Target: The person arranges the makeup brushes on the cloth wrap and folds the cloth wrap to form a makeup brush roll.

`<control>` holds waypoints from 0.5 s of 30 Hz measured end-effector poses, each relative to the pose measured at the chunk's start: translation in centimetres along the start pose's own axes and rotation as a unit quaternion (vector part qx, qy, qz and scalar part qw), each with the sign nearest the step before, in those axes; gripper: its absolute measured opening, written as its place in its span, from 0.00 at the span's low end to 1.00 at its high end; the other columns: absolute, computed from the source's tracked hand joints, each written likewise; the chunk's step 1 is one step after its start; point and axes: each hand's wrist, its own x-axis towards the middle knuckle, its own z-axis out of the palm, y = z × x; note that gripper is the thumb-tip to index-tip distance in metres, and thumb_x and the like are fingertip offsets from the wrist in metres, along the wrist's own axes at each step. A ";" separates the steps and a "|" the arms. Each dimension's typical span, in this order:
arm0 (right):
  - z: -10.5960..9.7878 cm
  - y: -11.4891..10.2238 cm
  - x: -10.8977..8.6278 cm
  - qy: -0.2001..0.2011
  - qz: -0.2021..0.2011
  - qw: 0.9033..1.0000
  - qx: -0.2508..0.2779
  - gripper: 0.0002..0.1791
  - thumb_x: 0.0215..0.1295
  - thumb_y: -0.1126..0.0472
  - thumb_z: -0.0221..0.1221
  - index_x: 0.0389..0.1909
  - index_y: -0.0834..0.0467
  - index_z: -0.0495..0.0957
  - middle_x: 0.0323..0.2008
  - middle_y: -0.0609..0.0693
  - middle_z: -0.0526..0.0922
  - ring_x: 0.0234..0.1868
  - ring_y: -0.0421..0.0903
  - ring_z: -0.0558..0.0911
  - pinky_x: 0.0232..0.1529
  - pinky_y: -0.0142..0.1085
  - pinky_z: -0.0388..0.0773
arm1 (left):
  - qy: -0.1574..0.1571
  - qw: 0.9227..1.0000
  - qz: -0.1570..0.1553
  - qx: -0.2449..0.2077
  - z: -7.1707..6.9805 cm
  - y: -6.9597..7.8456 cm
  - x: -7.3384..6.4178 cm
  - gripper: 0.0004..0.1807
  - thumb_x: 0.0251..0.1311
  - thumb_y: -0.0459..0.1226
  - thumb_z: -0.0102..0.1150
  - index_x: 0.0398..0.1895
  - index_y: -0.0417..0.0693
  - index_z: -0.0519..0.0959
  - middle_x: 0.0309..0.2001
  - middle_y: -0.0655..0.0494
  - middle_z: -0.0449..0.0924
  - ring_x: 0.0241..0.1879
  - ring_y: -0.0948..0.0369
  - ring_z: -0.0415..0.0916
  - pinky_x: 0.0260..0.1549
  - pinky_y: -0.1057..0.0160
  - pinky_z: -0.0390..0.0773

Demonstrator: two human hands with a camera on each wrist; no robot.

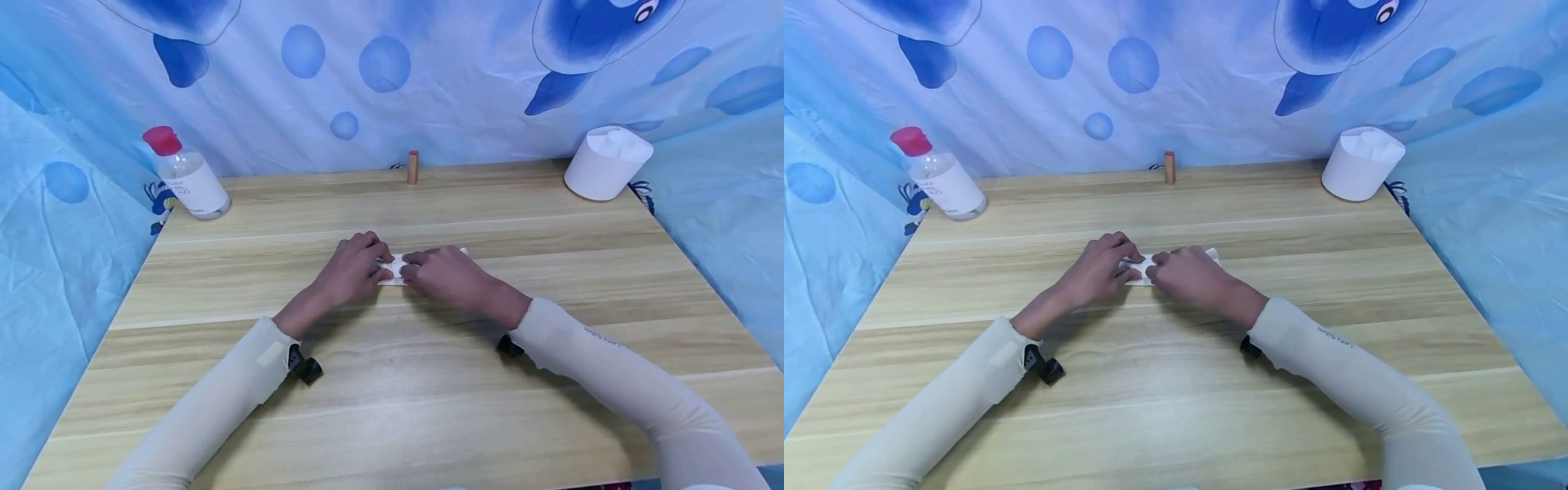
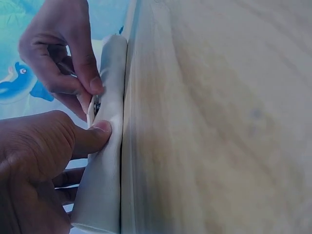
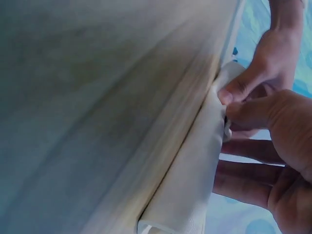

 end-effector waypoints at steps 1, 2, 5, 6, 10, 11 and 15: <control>0.0 -0.1 0.1 -0.004 -0.002 1.000 -0.004 0.03 0.66 0.61 0.65 0.36 0.57 0.85 0.46 0.57 0.87 0.32 0.50 0.87 0.22 0.41 0.80 | -0.001 1.000 -0.001 -0.002 0.0 0.0 0.0 0.13 0.66 0.46 0.65 0.46 0.48 0.83 0.48 0.52 0.76 0.46 0.51 0.71 0.48 0.46 0.69; 0.0 -0.2 0.1 -0.007 -0.001 1.000 -0.007 0.03 0.67 0.61 0.64 0.36 0.57 0.85 0.46 0.57 0.87 0.31 0.49 0.87 0.21 0.41 0.79 | 0.000 1.000 -0.002 -0.004 0.0 0.0 0.0 0.13 0.66 0.46 0.65 0.46 0.48 0.83 0.48 0.52 0.76 0.46 0.51 0.71 0.47 0.47 0.69; -0.1 -0.5 0.1 -0.023 -0.007 0.999 -0.026 0.02 0.67 0.64 0.63 0.35 0.59 0.84 0.46 0.57 0.86 0.24 0.47 0.83 0.17 0.38 0.75 | 0.003 1.000 -0.005 -0.012 0.0 -0.1 0.1 0.13 0.65 0.45 0.67 0.45 0.48 0.83 0.48 0.52 0.76 0.47 0.51 0.71 0.46 0.48 0.70; -0.1 -0.6 0.1 -0.029 -0.012 0.999 -0.036 0.02 0.66 0.66 0.63 0.36 0.59 0.84 0.46 0.57 0.86 0.23 0.46 0.82 0.16 0.36 0.73 | 0.003 1.000 -0.006 -0.014 0.0 -0.1 0.1 0.13 0.64 0.45 0.67 0.45 0.48 0.84 0.48 0.52 0.76 0.47 0.51 0.71 0.45 0.48 0.70; -0.2 -0.9 0.0 -0.057 -0.040 0.994 -0.082 0.05 0.65 0.71 0.61 0.38 0.60 0.82 0.51 0.55 0.83 0.24 0.45 0.77 0.14 0.33 0.68 | -0.005 1.000 -0.009 -0.019 0.0 -0.2 0.3 0.12 0.64 0.44 0.68 0.44 0.48 0.84 0.48 0.53 0.76 0.47 0.52 0.71 0.44 0.49 0.70; -0.2 -1.0 -0.1 -0.064 -0.043 0.993 -0.090 0.06 0.64 0.71 0.61 0.39 0.60 0.82 0.53 0.55 0.82 0.25 0.45 0.77 0.14 0.32 0.68 | -0.008 1.000 -0.010 -0.020 0.0 -0.1 0.3 0.12 0.63 0.44 0.68 0.44 0.48 0.84 0.48 0.53 0.76 0.47 0.52 0.71 0.44 0.49 0.70; -0.3 -1.0 -0.2 -0.082 -0.039 0.992 -0.090 0.08 0.65 0.72 0.60 0.42 0.61 0.82 0.58 0.56 0.80 0.32 0.48 0.81 0.15 0.33 0.70 | -0.015 1.000 -0.011 -0.020 -0.1 -0.1 0.5 0.12 0.63 0.44 0.68 0.44 0.48 0.84 0.48 0.53 0.76 0.47 0.51 0.71 0.44 0.49 0.70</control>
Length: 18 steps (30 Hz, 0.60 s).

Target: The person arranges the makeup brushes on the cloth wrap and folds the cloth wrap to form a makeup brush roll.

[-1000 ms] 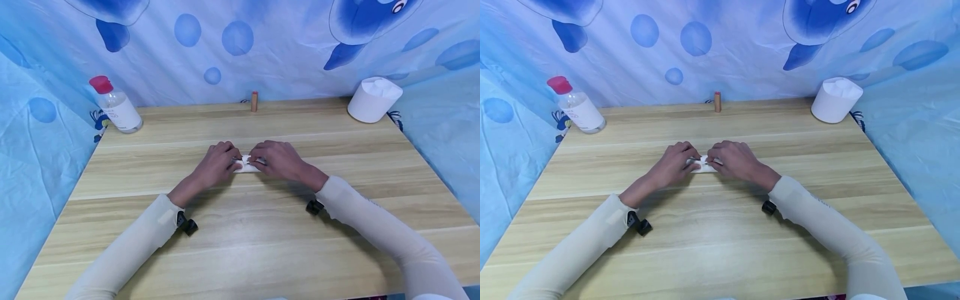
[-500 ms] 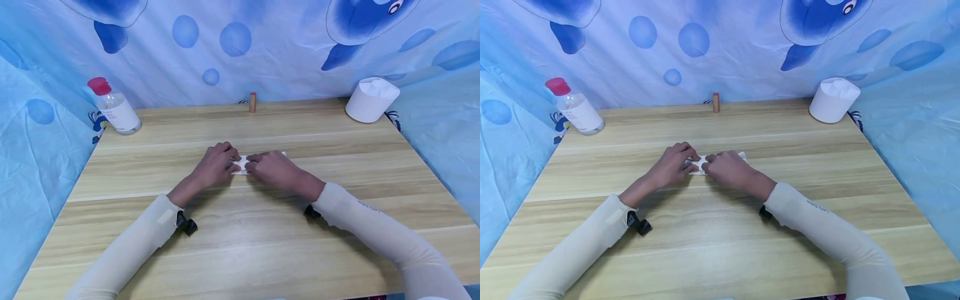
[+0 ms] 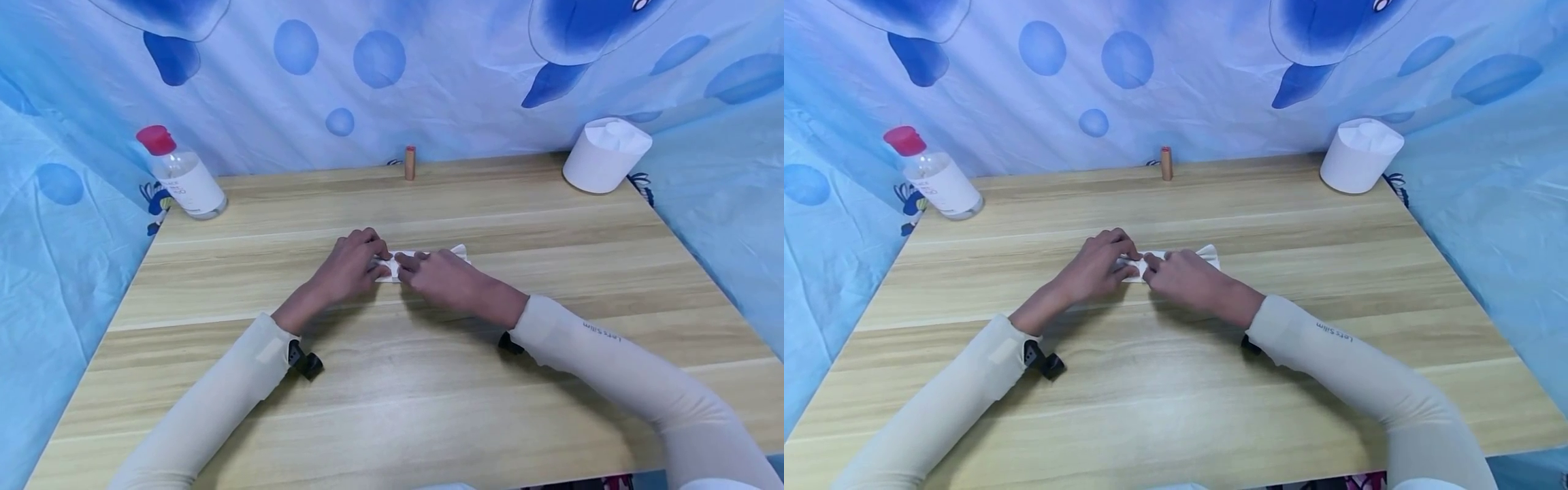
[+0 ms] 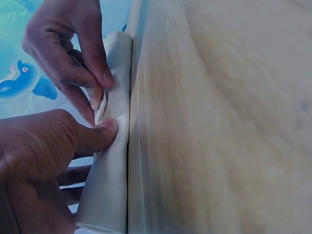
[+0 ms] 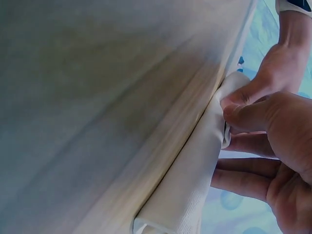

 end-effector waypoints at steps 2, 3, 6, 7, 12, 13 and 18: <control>0.0 0.3 0.1 0.001 0.004 1.000 0.017 0.06 0.66 0.71 0.60 0.41 0.61 0.82 0.58 0.57 0.81 0.29 0.48 0.82 0.15 0.33 0.70 | -0.003 1.000 -0.003 0.000 -0.1 0.0 0.1 0.12 0.63 0.44 0.68 0.44 0.48 0.84 0.48 0.53 0.76 0.47 0.52 0.71 0.44 0.49 0.70; 0.0 0.4 0.2 0.006 0.005 1.000 0.027 0.05 0.66 0.70 0.60 0.41 0.61 0.82 0.57 0.57 0.82 0.28 0.48 0.82 0.15 0.33 0.70 | -0.004 1.000 -0.004 0.000 -0.2 0.0 0.0 0.12 0.63 0.44 0.68 0.44 0.48 0.84 0.48 0.53 0.76 0.47 0.52 0.71 0.44 0.50 0.70; 0.3 0.9 0.2 0.024 0.013 0.997 0.074 0.04 0.69 0.66 0.60 0.39 0.59 0.83 0.55 0.57 0.83 0.20 0.47 0.80 0.15 0.33 0.67 | -0.008 1.000 -0.002 -0.001 -0.1 -0.1 0.0 0.12 0.64 0.45 0.67 0.45 0.48 0.84 0.48 0.53 0.75 0.47 0.52 0.71 0.45 0.50 0.69; 0.3 1.1 0.0 0.028 0.018 0.995 0.094 0.04 0.70 0.64 0.60 0.40 0.58 0.83 0.55 0.56 0.84 0.20 0.46 0.81 0.16 0.34 0.69 | -0.010 1.000 0.001 -0.003 0.0 -0.2 -0.1 0.13 0.65 0.45 0.67 0.45 0.48 0.83 0.48 0.53 0.75 0.47 0.52 0.70 0.45 0.49 0.69; 0.6 2.0 -2.0 0.033 0.035 0.981 0.189 0.12 0.71 0.60 0.62 0.52 0.54 0.84 0.55 0.55 0.83 0.38 0.48 0.87 0.31 0.40 0.81 | -0.022 0.999 0.024 0.008 0.6 -0.3 -0.9 0.15 0.69 0.45 0.62 0.51 0.46 0.81 0.50 0.50 0.74 0.47 0.52 0.70 0.47 0.47 0.68; 0.7 2.2 -2.5 0.038 0.036 0.979 0.195 0.15 0.71 0.59 0.62 0.55 0.55 0.83 0.56 0.55 0.83 0.45 0.49 0.86 0.38 0.42 0.82 | -0.021 0.999 0.028 0.013 0.6 -0.3 -1.1 0.16 0.69 0.45 0.61 0.53 0.46 0.80 0.50 0.49 0.74 0.48 0.51 0.70 0.47 0.47 0.69; 1.0 3.8 -5.4 0.059 0.066 0.976 0.197 0.22 0.73 0.54 0.58 0.63 0.59 0.76 0.63 0.57 0.77 0.66 0.55 0.73 0.64 0.51 0.69 | -0.013 0.999 0.024 0.026 -0.1 -0.4 -2.3 0.19 0.71 0.45 0.59 0.56 0.42 0.78 0.52 0.46 0.74 0.49 0.50 0.70 0.48 0.47 0.70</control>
